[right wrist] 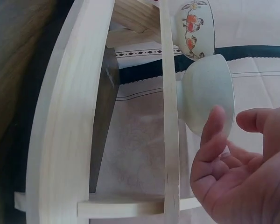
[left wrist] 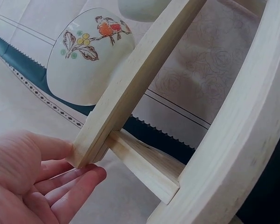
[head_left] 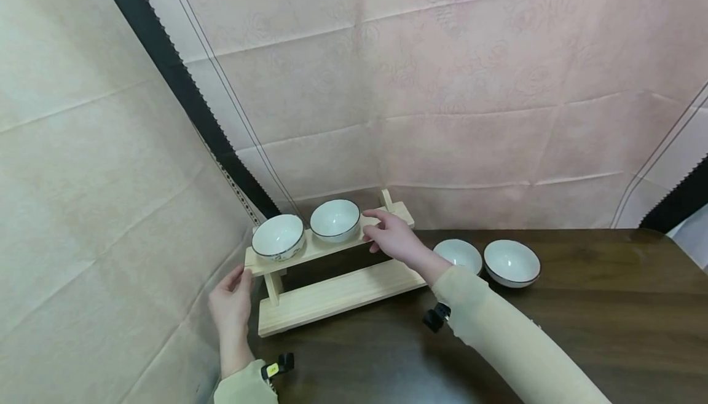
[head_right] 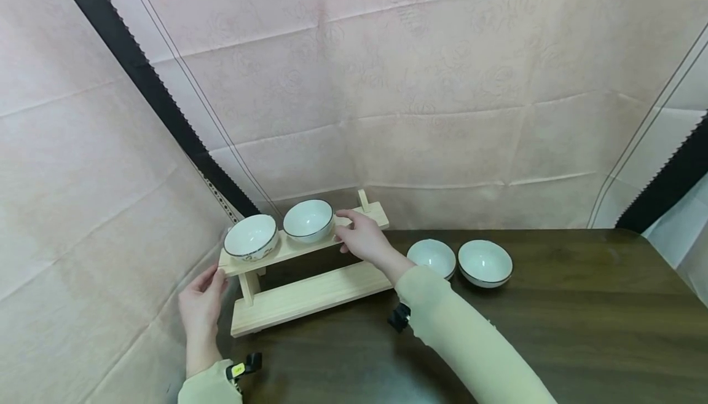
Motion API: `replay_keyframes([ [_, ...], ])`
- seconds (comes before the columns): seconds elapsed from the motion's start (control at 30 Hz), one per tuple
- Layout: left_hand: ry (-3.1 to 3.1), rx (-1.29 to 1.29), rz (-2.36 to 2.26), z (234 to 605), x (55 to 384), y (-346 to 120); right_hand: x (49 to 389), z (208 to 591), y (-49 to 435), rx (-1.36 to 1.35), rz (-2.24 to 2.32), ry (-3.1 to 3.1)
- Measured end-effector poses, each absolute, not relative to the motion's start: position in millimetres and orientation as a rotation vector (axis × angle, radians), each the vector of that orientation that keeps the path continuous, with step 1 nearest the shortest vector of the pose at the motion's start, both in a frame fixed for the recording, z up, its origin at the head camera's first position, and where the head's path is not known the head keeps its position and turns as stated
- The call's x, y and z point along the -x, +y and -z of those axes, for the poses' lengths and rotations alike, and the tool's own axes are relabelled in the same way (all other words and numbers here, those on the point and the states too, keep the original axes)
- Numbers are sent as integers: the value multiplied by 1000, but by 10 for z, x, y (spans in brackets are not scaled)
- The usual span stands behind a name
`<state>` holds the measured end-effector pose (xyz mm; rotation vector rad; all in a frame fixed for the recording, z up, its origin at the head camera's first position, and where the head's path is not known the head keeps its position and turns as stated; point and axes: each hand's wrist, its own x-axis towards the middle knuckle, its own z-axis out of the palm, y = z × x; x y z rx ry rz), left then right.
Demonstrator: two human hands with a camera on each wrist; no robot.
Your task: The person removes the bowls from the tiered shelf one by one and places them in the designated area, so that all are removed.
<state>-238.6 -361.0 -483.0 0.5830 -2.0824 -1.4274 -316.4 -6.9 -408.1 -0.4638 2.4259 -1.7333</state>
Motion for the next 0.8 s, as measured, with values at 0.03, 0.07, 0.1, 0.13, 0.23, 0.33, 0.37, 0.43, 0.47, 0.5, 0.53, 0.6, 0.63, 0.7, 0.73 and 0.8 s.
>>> replay_keyframes([
  [0.03,-2087,-591,1424,4826,2384,-3605,3170,4079,-87,453,1738,2416],
  [0.07,-2088,-593,1423,4825,2383,-3603,3175,4078,-104,444,1741,2404],
  [0.1,-2090,-596,1421,4820,2381,-3600,3178,4075,-120,438,1744,2395],
  [0.13,-2092,-596,1418,4819,2381,-3600,3183,4072,-136,431,1745,2390],
  [0.23,-2088,-587,1422,4807,2381,-3599,3194,4063,-180,415,1764,2368],
  [0.33,-2089,-577,1424,4797,2380,-3602,3211,4063,-222,393,1792,2345],
  [0.37,-2087,-575,1430,4795,2379,-3603,3216,4064,-238,388,1801,2338],
  [0.43,-2085,-572,1435,4792,2378,-3603,3226,4067,-271,382,1827,2321],
  [0.47,-2088,-570,1434,4791,2378,-3603,3230,4067,-287,379,1839,2311],
  [0.5,-2084,-566,1439,4792,2379,-3603,3231,4066,-301,379,1850,2302],
  [0.53,-2084,-564,1439,4794,2381,-3604,3234,4066,-316,378,1864,2293],
  [0.6,-2084,-563,1440,4795,2382,-3603,3233,4064,-341,374,1888,2276],
  [0.63,-2083,-563,1442,4797,2383,-3604,3231,4063,-349,367,1892,2272],
  [0.7,-2081,-561,1443,4800,2383,-3606,3224,4061,-363,357,1899,2270],
  [0.73,-2077,-560,1446,4801,2382,-3608,3221,4060,-368,350,1899,2270],
  [0.8,-2070,-559,1452,4805,2380,-3609,3211,4054,-373,339,1896,2270],
])
